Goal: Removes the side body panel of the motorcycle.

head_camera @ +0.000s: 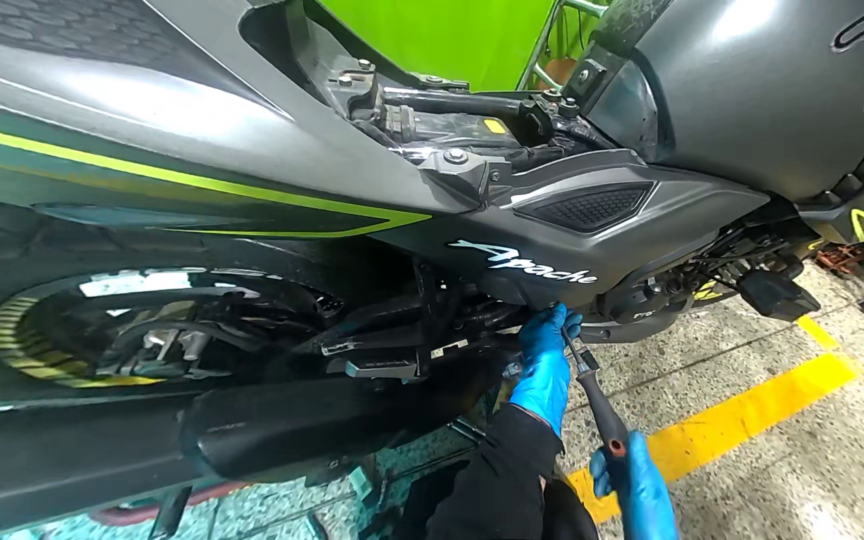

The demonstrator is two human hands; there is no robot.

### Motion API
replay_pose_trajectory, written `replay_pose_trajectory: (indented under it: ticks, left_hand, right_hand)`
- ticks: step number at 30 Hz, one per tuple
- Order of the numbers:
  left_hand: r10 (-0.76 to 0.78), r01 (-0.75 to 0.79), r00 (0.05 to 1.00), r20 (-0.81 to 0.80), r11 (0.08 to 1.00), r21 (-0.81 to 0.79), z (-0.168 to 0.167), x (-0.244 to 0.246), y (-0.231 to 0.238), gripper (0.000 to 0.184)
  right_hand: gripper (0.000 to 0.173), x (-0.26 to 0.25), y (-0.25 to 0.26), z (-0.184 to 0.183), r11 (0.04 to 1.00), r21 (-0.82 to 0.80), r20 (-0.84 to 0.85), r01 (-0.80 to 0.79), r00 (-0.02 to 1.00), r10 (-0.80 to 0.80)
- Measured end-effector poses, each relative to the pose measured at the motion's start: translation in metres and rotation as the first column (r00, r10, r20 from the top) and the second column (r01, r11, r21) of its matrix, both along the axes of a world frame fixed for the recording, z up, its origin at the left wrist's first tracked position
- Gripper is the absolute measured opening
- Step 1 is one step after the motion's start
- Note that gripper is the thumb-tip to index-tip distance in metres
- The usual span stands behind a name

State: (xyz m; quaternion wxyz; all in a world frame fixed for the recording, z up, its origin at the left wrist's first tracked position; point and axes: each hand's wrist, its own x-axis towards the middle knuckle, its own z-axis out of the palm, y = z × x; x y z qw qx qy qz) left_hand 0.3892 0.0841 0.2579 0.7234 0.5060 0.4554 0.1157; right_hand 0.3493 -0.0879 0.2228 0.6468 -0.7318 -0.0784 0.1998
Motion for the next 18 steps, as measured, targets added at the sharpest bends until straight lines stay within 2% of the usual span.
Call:
replay_pose_trajectory:
  ticks: [1,2,3,4,5,6,7,8,10,12,13,15,18]
  left_hand:
    - [0.11,-0.103,0.989,0.1,0.992,-0.077,0.002,0.006,0.0,0.033]
    - [0.233,-0.197,0.951,0.204,0.963,-0.185,0.003,0.013,0.0,0.03]
    - [0.312,-0.231,0.906,0.286,0.93,-0.285,-0.002,0.017,0.001,0.028]
    - [0.343,-0.223,0.876,0.339,0.912,-0.345,-0.005,0.019,0.001,0.028]
    - [0.354,-0.214,0.861,0.366,0.904,-0.371,-0.007,0.018,0.001,0.028]
    - [0.355,-0.208,0.856,0.376,0.903,-0.377,-0.007,0.016,0.0,0.027]
    - [0.354,-0.209,0.855,0.378,0.904,-0.373,-0.008,0.015,-0.002,0.028]
    - [0.364,-0.22,0.851,0.38,0.902,-0.373,-0.007,0.016,-0.004,0.028]
    - [0.4,-0.256,0.836,0.375,0.889,-0.379,-0.004,0.021,-0.006,0.029]
    - [0.448,-0.294,0.808,0.383,0.869,-0.397,-0.004,0.026,-0.011,0.029]
    - [0.462,-0.304,0.798,0.387,0.863,-0.405,-0.004,0.027,-0.013,0.029]
    - [0.492,-0.332,0.782,0.383,0.849,-0.412,-0.005,0.03,-0.014,0.028]
    - [0.372,-0.29,0.848,0.378,0.922,-0.257,-0.019,0.021,-0.006,0.036]
  right_hand:
    - [0.042,-0.002,-0.005,-0.001,0.992,-0.125,0.185,-0.001,0.982,0.024]
    - [0.055,-0.004,-0.006,-0.003,0.983,-0.184,0.296,0.029,0.955,0.028]
    - [0.049,-0.006,-0.004,-0.005,0.985,-0.159,0.311,0.061,0.95,-0.008]
    - [0.031,-0.007,0.0,-0.002,0.995,-0.056,0.191,0.08,0.979,-0.068]
    - [0.04,-0.005,0.005,0.002,0.992,0.076,-0.028,0.098,0.995,-0.096]
    - [0.064,-0.002,0.007,0.005,0.978,0.19,-0.245,0.091,0.969,-0.042]
    - [0.075,0.002,0.006,0.007,0.967,0.239,-0.347,0.093,0.938,-0.004]
    - [0.073,0.004,0.004,0.007,0.974,0.207,-0.311,0.092,0.95,-0.023]
    - [0.042,0.006,-0.004,0.004,0.999,-0.042,0.064,0.032,0.997,-0.03]
    - [0.058,0.006,-0.009,0.0,0.961,-0.263,0.391,0.081,0.92,0.03]
    - [0.06,0.007,-0.009,-0.002,0.949,-0.296,0.467,0.109,0.883,0.045]
    - [0.055,0.011,-0.007,-0.006,0.946,-0.301,0.489,0.125,0.871,0.041]
    - [0.051,0.015,-0.006,-0.007,0.972,-0.223,0.385,0.076,0.923,0.016]
